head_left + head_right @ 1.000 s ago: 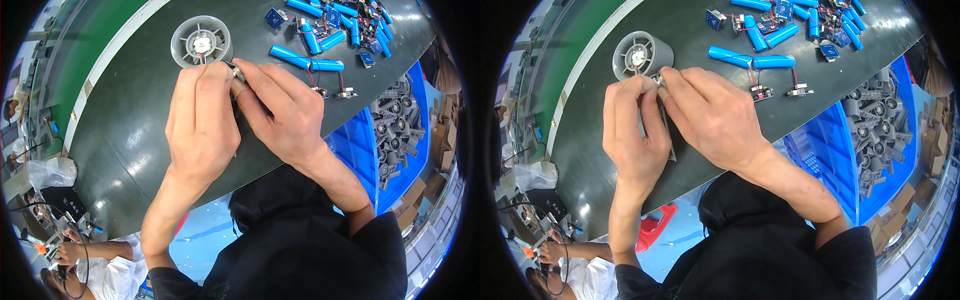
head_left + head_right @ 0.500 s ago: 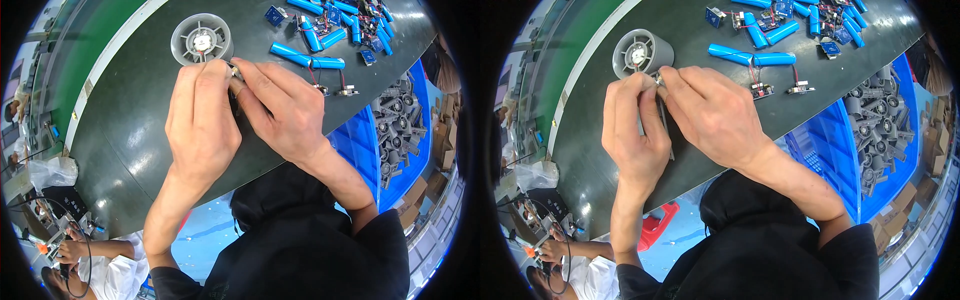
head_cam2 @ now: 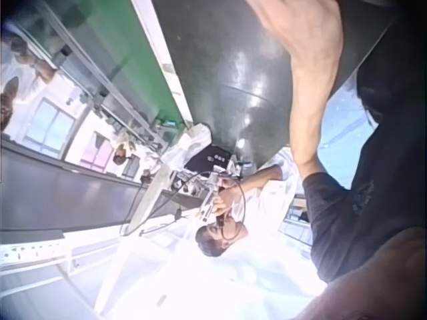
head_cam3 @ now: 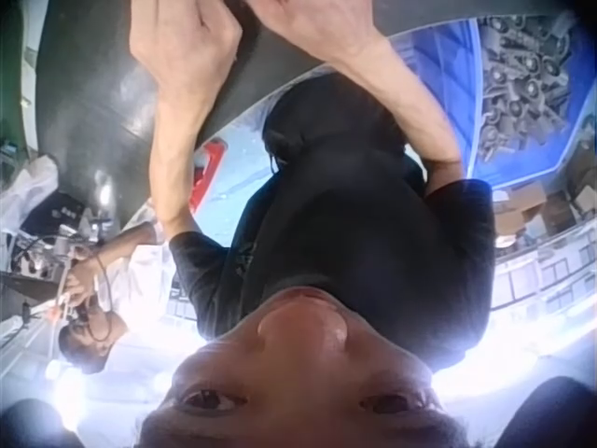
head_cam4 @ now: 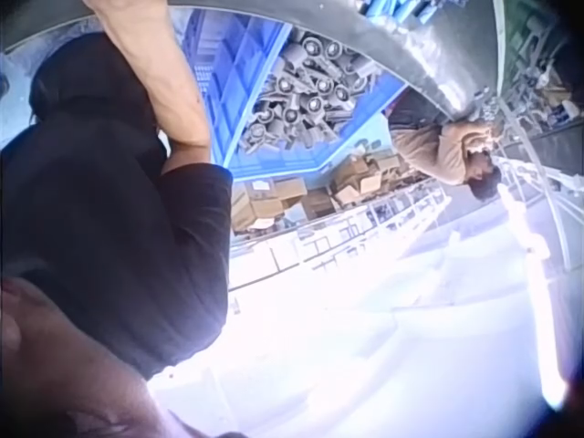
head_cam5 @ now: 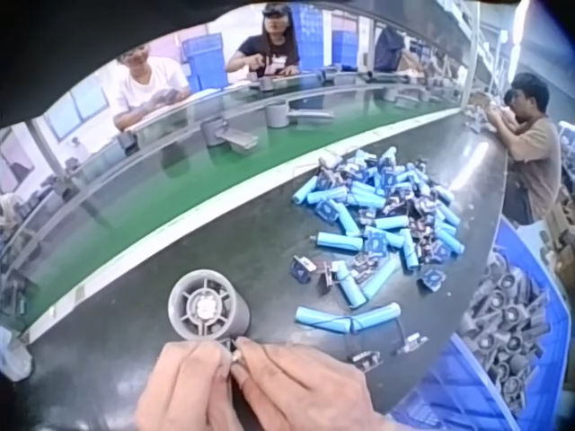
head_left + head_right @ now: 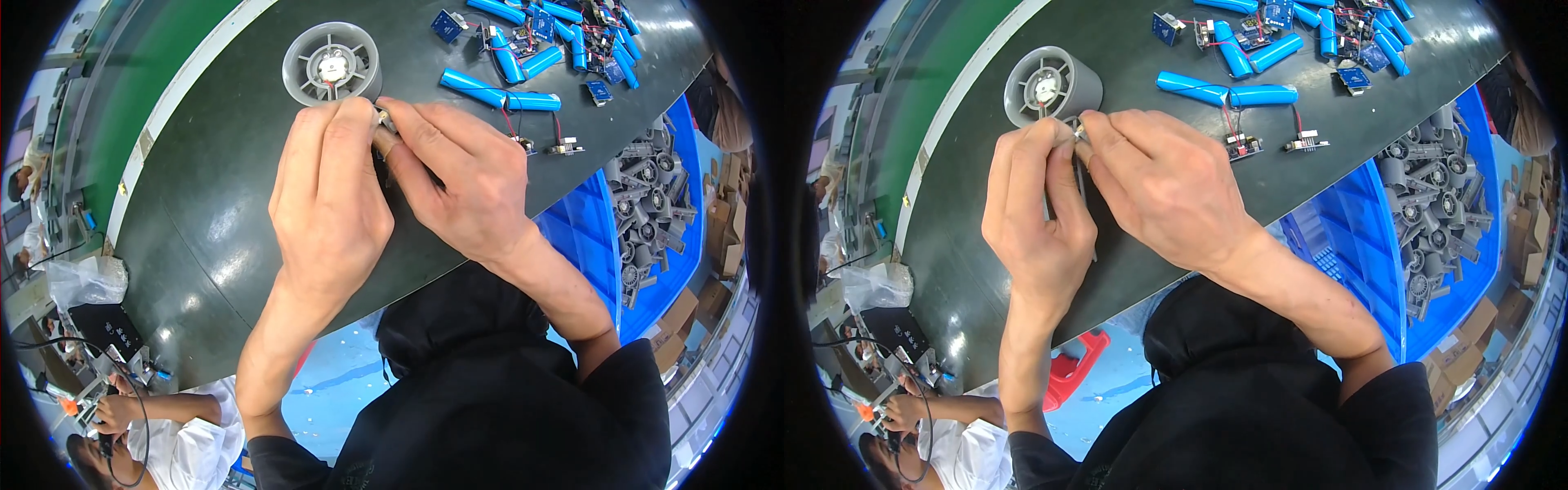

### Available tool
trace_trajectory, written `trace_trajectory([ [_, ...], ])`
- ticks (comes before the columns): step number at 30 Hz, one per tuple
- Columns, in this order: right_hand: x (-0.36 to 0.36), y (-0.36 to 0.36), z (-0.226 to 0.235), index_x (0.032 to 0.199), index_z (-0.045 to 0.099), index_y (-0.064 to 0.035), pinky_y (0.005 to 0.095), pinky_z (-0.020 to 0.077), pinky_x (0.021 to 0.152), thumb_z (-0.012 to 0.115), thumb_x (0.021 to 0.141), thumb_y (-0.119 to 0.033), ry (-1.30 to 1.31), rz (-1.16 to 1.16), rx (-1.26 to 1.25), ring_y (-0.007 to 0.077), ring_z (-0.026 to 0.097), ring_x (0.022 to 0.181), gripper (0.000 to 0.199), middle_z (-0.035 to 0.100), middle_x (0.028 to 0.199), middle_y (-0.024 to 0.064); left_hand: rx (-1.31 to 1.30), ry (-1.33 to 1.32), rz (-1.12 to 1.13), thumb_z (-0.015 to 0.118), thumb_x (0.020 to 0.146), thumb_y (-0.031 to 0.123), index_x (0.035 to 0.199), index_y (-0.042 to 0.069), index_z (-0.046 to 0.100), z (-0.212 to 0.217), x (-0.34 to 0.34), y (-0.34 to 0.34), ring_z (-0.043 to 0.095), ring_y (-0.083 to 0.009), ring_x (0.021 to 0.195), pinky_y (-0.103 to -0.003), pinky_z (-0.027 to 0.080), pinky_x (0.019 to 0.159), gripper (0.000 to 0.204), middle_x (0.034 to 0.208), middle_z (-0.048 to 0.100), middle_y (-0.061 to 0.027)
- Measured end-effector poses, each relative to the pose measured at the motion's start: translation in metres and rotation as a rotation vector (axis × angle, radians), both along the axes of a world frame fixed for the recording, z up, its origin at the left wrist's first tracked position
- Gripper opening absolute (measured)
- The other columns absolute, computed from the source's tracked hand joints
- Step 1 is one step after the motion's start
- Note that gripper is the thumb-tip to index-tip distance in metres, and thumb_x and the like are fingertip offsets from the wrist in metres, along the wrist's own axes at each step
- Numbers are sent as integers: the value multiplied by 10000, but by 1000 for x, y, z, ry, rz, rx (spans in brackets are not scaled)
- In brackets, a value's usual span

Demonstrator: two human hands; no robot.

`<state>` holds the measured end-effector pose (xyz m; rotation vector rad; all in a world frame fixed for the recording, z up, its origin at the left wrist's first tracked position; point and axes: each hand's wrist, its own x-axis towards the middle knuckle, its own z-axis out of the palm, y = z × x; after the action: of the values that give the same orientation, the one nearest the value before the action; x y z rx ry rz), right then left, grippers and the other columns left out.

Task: The person assembles handheld fans by connecting circuit boards and batteries into plastic fan casings by hand and placing the assembled fans onto the conveyor belt.

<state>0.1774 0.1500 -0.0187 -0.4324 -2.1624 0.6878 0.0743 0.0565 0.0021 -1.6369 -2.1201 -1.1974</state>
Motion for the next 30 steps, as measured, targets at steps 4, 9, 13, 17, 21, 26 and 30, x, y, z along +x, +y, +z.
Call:
trace_trajectory([
  [4, 0, -1, 2, 1048, 717, -11, 307, 537, 596, 755, 756, -3, -1, -5, -4, 232, 679, 692, 295, 714, 877, 99, -18, 4, 13, 622, 757, -158, 1025, -53, 625, 1, 0, 0, 621, -298, 769, -348, 524, 662, 287, 913, 610, -162],
  [9, 1, -1, 2, 1054, 717, -11, 309, 537, 594, 755, 753, -2, 5, -1, -5, 232, 679, 694, 304, 714, 877, 100, 20, -76, -36, 620, 780, -160, 1025, -56, 623, 3, -2, -2, 632, -304, 768, -342, 530, 663, 266, 935, 621, -168],
  [13, 3, -1, 1, 1057, 716, -10, 311, 536, 591, 752, 747, 5, -2, 2, 4, 231, 679, 697, 313, 711, 872, 99, 7, -67, -27, 619, 771, -165, 1024, -59, 625, 2, 0, -3, 632, -304, 769, -345, 530, 666, 275, 932, 621, -168],
  [17, 1, -1, -6, 1057, 714, -7, 313, 535, 591, 750, 745, 10, -9, 17, -12, 233, 677, 695, 315, 708, 866, 99, -7, -77, -22, 621, 756, -169, 1025, -60, 628, -5, -3, -3, 633, -308, 773, -347, 531, 674, 290, 930, 622, -170],
  [21, 2, -1, 4, 1056, 714, -4, 311, 534, 591, 750, 743, 10, 9, 13, 16, 233, 673, 689, 315, 706, 865, 100, 27, -46, -32, 623, 751, -170, 1027, -63, 631, 4, -1, -2, 635, -306, 772, -345, 533, 674, 296, 934, 625, -171],
  [26, 0, 0, 2, 1057, 715, -4, 308, 533, 591, 753, 741, 6, -10, 13, 11, 231, 670, 684, 319, 703, 861, 100, 27, -59, -33, 630, 757, -165, 1023, -62, 632, 1, -4, -1, 637, -297, 759, -334, 533, 660, 285, 932, 628, -168],
  [30, 1, -1, 1, 1060, 717, -3, 309, 532, 589, 751, 741, 6, 12, 12, 22, 231, 668, 681, 321, 700, 854, 100, 43, -90, -37, 631, 798, -155, 1019, -60, 631, 2, -2, -2, 638, -278, 746, -320, 529, 650, 240, 923, 628, -161],
])
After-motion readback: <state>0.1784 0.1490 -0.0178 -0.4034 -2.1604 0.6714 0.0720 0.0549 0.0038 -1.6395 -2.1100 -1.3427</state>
